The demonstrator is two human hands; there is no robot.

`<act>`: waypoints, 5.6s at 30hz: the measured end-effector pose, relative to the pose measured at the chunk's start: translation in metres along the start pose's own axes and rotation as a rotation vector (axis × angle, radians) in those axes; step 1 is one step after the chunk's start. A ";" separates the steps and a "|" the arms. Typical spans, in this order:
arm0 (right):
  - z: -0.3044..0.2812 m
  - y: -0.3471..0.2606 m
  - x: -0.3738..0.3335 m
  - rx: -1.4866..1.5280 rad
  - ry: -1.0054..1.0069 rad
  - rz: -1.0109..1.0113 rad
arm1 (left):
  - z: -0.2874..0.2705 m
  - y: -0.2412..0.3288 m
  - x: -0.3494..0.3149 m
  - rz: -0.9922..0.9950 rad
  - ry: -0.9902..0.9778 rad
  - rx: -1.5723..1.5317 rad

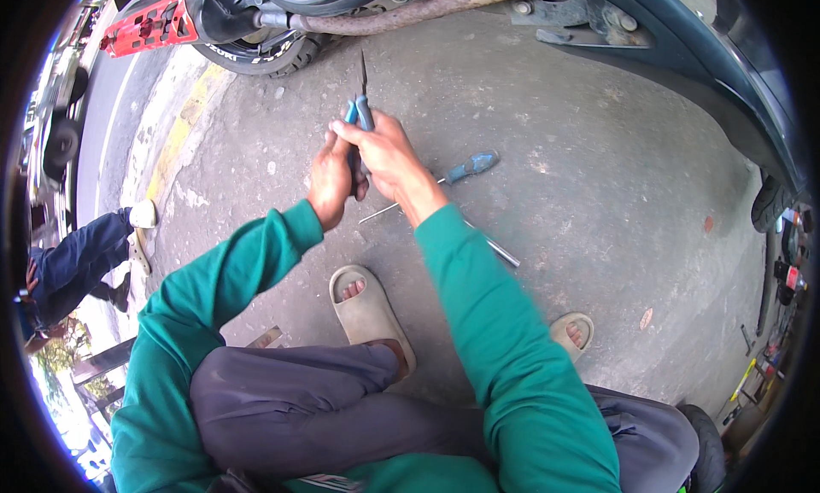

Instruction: The person squats beside a motorcycle and uses pliers and a hammer to work on a component near the rear wheel and exhaust. They repeatedly grip, adjust, and tap the part while other people stand nearby.

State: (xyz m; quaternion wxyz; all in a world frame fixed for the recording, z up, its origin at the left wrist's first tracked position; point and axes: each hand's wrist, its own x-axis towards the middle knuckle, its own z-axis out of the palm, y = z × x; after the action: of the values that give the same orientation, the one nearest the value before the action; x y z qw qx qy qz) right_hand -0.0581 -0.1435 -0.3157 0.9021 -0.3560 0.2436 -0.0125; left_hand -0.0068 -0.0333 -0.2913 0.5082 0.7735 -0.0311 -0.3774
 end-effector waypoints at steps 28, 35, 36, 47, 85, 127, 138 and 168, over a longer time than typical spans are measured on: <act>0.038 0.028 -0.043 -0.965 0.397 -0.711 | -0.021 -0.071 0.014 0.666 -0.041 0.303; 0.034 0.022 -0.051 -1.064 0.300 -0.798 | -0.027 -0.086 0.018 0.492 -0.210 0.116; 0.032 0.023 -0.051 -1.088 0.286 -0.817 | -0.029 -0.082 0.017 0.569 -0.231 0.259; 0.014 0.022 -0.028 -0.842 0.323 -0.615 | -0.010 -0.041 0.009 0.282 0.033 0.170; 0.022 0.003 0.040 0.099 0.141 -0.537 | -0.025 0.014 0.045 0.358 0.017 0.085; 0.033 -0.027 0.004 0.269 -0.050 -0.187 | -0.036 0.012 0.027 0.166 -0.210 -0.117; 0.024 -0.029 -0.005 0.382 -0.200 -0.159 | -0.035 0.012 0.020 0.188 -0.165 -0.128; -0.042 -0.055 0.013 0.582 -0.462 0.076 | 0.017 0.041 0.008 0.337 -0.270 -0.210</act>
State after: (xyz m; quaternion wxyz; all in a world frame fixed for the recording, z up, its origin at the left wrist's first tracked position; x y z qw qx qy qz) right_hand -0.0570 -0.2137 -0.3121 0.9966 -0.0687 0.0330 0.0328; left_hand 0.0018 -0.0695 -0.2661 0.6330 0.6427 -0.1882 -0.3884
